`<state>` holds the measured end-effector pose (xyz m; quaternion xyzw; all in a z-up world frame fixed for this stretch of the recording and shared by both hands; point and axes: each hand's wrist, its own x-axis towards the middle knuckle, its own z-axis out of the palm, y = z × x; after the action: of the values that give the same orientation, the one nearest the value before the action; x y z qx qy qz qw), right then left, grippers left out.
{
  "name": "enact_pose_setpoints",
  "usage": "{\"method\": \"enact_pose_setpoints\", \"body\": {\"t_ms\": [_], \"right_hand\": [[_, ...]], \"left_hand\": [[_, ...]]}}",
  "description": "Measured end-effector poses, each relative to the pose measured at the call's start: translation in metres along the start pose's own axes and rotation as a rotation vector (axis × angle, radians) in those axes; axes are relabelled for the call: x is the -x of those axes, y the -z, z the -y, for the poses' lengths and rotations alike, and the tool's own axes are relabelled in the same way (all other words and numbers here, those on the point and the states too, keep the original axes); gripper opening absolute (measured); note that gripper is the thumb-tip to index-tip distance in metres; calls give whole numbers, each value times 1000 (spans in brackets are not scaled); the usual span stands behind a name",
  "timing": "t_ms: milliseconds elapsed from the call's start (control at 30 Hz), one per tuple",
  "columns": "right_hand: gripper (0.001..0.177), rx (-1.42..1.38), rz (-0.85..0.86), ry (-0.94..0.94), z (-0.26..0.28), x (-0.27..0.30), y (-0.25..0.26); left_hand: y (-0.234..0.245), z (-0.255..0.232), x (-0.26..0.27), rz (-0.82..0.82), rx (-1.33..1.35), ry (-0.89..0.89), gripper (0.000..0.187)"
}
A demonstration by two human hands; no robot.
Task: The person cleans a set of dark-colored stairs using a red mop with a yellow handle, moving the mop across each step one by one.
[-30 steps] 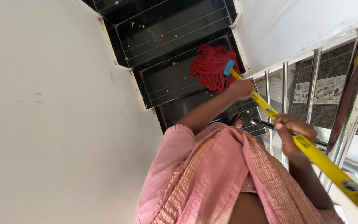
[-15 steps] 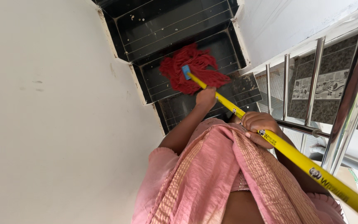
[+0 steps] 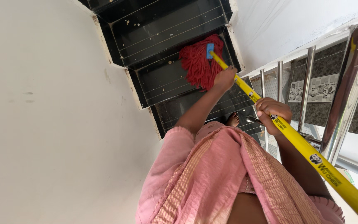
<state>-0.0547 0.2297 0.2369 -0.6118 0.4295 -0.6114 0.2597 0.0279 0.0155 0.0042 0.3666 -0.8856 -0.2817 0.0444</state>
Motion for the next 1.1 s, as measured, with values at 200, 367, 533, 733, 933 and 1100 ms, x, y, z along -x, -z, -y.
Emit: {"method": "enact_pose_setpoints", "body": {"t_ms": [200,367,533,733,933,1100], "right_hand": [[20,-31,-387,72,4,8,-2],[20,72,-397,-43,30,21,-16],[22,47,-268,-81,62,21,-2],[33,-46,105,-43,54,17,1],[33,-210,342,12,52,-12,-21],[33,-334,344,-82,57,-25,-5]], "left_hand": [[-12,-20,-39,141,-50,-112,21],[-20,-20,-39,255,-191,-232,20],[-18,-36,0,274,-196,-344,23],[12,-25,84,175,-80,-88,19],[34,23,141,57,-34,113,21],[35,10,145,117,-39,189,26]]}}
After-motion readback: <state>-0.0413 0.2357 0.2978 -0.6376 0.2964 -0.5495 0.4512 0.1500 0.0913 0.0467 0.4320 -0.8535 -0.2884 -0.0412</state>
